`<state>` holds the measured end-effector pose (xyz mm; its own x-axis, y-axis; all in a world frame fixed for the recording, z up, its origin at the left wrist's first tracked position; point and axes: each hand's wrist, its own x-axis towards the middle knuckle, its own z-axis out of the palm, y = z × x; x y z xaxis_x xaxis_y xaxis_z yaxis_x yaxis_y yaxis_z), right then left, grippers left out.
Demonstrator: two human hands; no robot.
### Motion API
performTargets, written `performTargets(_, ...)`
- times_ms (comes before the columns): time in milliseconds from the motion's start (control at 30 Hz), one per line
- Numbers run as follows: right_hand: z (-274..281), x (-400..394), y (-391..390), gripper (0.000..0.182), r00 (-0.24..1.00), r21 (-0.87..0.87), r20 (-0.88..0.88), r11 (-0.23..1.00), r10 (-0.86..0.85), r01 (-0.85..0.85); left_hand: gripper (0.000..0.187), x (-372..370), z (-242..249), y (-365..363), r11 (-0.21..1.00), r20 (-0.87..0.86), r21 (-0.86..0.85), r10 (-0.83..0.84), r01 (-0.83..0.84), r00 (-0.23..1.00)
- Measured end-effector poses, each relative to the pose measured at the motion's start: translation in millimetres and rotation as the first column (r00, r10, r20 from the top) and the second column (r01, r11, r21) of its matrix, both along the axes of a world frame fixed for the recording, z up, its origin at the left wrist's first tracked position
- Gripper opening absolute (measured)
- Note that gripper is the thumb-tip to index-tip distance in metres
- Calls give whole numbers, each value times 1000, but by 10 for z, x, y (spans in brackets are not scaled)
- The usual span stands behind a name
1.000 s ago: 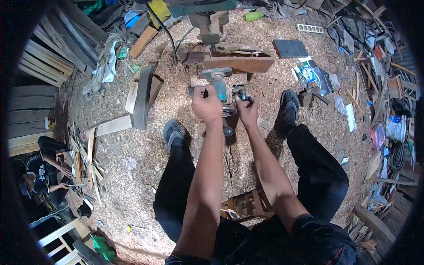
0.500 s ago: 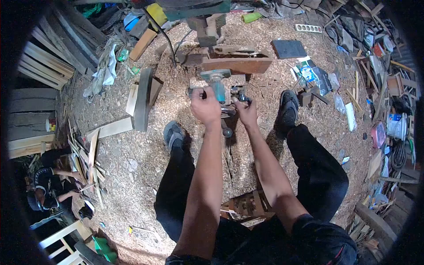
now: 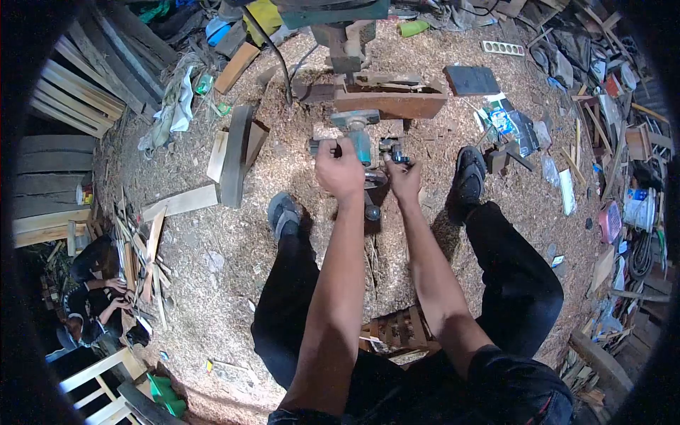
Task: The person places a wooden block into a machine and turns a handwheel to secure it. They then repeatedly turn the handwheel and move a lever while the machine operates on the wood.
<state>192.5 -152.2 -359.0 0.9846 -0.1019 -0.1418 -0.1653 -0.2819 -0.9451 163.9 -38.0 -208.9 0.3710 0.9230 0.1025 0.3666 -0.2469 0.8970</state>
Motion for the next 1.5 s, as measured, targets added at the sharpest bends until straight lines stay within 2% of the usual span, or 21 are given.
performTargets(33,81,-5,-40,42,968,337,-246,940,45,42,24,-5,-14,16,1000,1,11,3,-3,1000)
performTargets(133,39,120,-180,35,867,809,-417,546,274,216,23,13,-35,5,1000,16,24,-1,1,1000)
performTargets(200,3,162,-187,30,846,763,-462,606,267,226,22,-2,-13,6,1000,35,22,-12,11,999)
performTargets(267,-2,176,-176,39,856,723,-462,658,232,211,22,-5,35,-1,1000,22,21,-12,11,1000)
performTargets(333,-183,193,-125,46,947,285,-295,958,125,-38,21,0,39,7,1000,11,17,-6,6,1000)
performTargets(367,-284,177,-120,49,975,1,-191,994,111,-113,21,-1,27,12,1000,2,13,-5,5,1000)
performTargets(467,339,31,28,57,1000,-334,-23,942,9,-16,22,-2,-122,23,999,30,39,-6,4,1000)
performTargets(500,371,62,18,52,998,-362,-64,932,9,-32,23,14,-142,35,998,51,55,-4,1,999)
performTargets(633,209,173,-176,53,965,7,-146,975,219,-220,23,24,-13,5,1000,34,14,-24,23,999)
performTargets(733,387,55,-195,56,989,138,-127,989,70,-52,28,-6,-95,43,999,-10,21,-28,28,1000)
performTargets(767,292,45,-219,55,997,51,-47,997,58,-55,29,-9,-102,41,999,-57,28,-22,23,998)
performTargets(867,-60,-166,-258,51,988,170,-150,984,-34,60,29,-7,-80,59,998,-83,51,-36,40,996)
performTargets(900,207,-353,-205,48,969,275,-248,958,-8,78,28,-10,-83,55,997,-73,57,-47,51,996)
performTargets(1000,849,-838,-58,60,984,217,-44,964,171,-157,31,-161,-146,200,941,170,-173,-261,290,950)
performTargets(1100,1073,-608,106,75,976,440,9,876,216,-198,27,-503,-564,470,846,579,-315,-187,430,793)
performTargets(1233,1234,-469,140,94,938,604,-18,752,345,-265,81,-1141,-240,249,837,47,-8,-546,547,836)
performTargets(1300,1393,-280,50,101,860,588,-63,715,506,-378,115,-1145,-117,35,763,-238,107,-603,638,761)
performTargets(1333,1419,-181,32,102,859,569,-54,723,509,-393,140,-1097,-101,6,773,-307,38,-594,633,744)
performTargets(1400,1476,-8,10,105,856,524,-38,740,516,-423,141,-1034,24,-188,832,-506,19,-471,555,723)
performTargets(1433,1601,20,10,102,842,501,-66,748,535,-436,143,-984,87,-241,848,-541,-99,-485,520,687)
performTargets(1500,1838,19,-8,100,796,340,-98,772,597,-537,142,-963,107,-235,848,-515,-145,-504,509,693)
